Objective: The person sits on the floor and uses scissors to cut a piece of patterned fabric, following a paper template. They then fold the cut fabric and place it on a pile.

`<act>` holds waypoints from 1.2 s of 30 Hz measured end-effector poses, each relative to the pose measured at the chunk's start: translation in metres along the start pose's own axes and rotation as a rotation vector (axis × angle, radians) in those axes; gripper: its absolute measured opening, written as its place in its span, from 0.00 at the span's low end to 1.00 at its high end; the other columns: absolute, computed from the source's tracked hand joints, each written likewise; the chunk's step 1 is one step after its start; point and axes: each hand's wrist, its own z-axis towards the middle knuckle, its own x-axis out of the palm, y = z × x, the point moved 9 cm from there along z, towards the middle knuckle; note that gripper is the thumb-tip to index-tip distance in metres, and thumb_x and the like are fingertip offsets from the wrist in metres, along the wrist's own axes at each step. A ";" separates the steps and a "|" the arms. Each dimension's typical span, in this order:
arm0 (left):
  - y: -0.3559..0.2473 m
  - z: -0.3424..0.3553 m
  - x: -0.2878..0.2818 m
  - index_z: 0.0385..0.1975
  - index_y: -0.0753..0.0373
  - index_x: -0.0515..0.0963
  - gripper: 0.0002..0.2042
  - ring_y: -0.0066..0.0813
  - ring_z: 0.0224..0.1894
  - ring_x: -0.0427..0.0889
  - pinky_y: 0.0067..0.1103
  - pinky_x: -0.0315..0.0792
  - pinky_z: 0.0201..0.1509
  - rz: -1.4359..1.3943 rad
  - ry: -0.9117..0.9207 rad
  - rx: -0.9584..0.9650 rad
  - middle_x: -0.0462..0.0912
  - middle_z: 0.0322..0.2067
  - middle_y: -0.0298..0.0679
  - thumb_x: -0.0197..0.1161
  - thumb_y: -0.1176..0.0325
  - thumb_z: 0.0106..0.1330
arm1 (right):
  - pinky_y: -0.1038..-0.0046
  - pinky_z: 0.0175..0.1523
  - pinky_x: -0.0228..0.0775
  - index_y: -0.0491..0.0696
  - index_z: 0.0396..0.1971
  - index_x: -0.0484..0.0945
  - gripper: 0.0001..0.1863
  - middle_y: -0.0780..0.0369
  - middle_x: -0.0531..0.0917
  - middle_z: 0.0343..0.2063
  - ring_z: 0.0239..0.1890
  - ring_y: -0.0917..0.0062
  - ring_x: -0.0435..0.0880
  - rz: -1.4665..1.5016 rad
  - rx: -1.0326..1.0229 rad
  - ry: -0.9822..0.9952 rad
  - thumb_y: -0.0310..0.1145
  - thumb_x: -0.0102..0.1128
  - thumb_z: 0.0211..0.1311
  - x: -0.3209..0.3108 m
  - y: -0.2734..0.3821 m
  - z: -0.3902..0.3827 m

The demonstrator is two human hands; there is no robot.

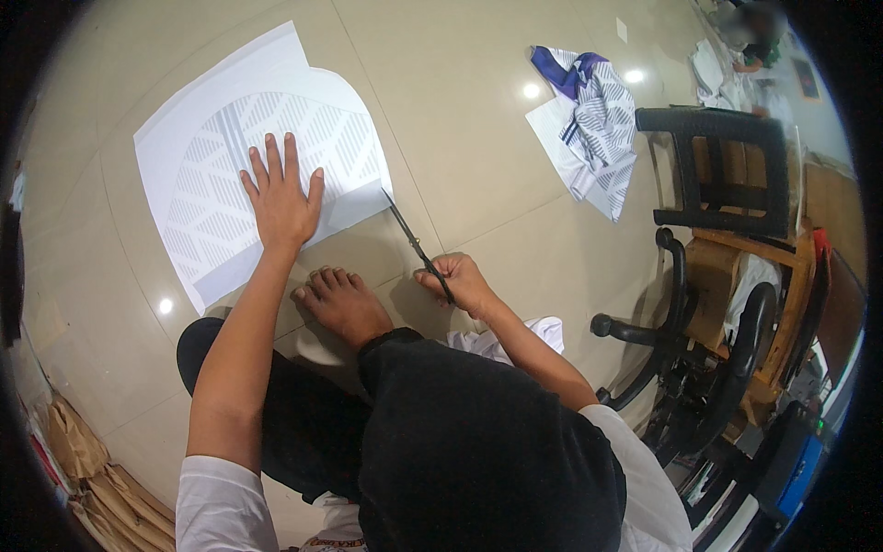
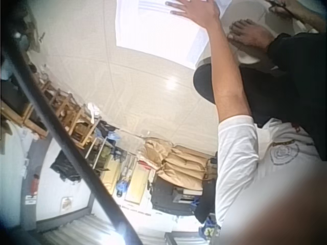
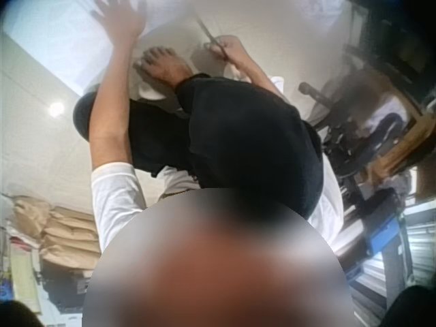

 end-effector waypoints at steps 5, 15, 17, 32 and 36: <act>0.001 0.000 0.000 0.84 0.54 0.52 0.38 0.58 0.85 0.39 0.55 0.34 0.85 -0.005 0.004 -0.004 0.47 0.84 0.47 0.45 0.40 0.80 | 0.80 0.22 0.62 0.50 0.18 0.77 0.21 0.70 0.75 0.14 0.15 0.87 0.72 0.007 0.002 0.010 0.41 0.74 0.68 0.000 -0.003 0.000; 0.000 0.000 -0.002 0.83 0.54 0.52 0.38 0.58 0.85 0.40 0.55 0.34 0.85 -0.016 -0.008 0.000 0.47 0.84 0.48 0.46 0.41 0.80 | 0.79 0.22 0.63 0.50 0.19 0.77 0.20 0.70 0.75 0.15 0.16 0.87 0.72 0.034 0.025 -0.003 0.40 0.74 0.68 0.004 -0.001 -0.002; -0.002 0.000 -0.003 0.84 0.54 0.52 0.38 0.58 0.85 0.40 0.55 0.35 0.85 -0.022 -0.006 0.001 0.47 0.84 0.48 0.46 0.41 0.80 | 0.79 0.22 0.62 0.50 0.18 0.77 0.20 0.70 0.75 0.14 0.16 0.86 0.72 0.050 0.027 0.003 0.40 0.74 0.68 0.004 -0.001 -0.001; -0.002 0.000 -0.004 0.83 0.54 0.52 0.37 0.58 0.85 0.41 0.55 0.35 0.85 -0.010 -0.005 0.004 0.47 0.84 0.47 0.46 0.42 0.80 | 0.79 0.22 0.61 0.50 0.19 0.79 0.19 0.70 0.76 0.14 0.15 0.86 0.73 0.069 -0.008 0.006 0.40 0.74 0.67 0.007 0.002 0.002; -0.002 0.000 -0.004 0.83 0.54 0.52 0.37 0.58 0.85 0.41 0.55 0.35 0.85 -0.011 -0.009 0.005 0.47 0.84 0.47 0.46 0.42 0.80 | 0.79 0.22 0.62 0.51 0.19 0.78 0.19 0.70 0.76 0.15 0.15 0.86 0.73 0.068 0.003 0.011 0.41 0.74 0.67 0.007 -0.004 0.004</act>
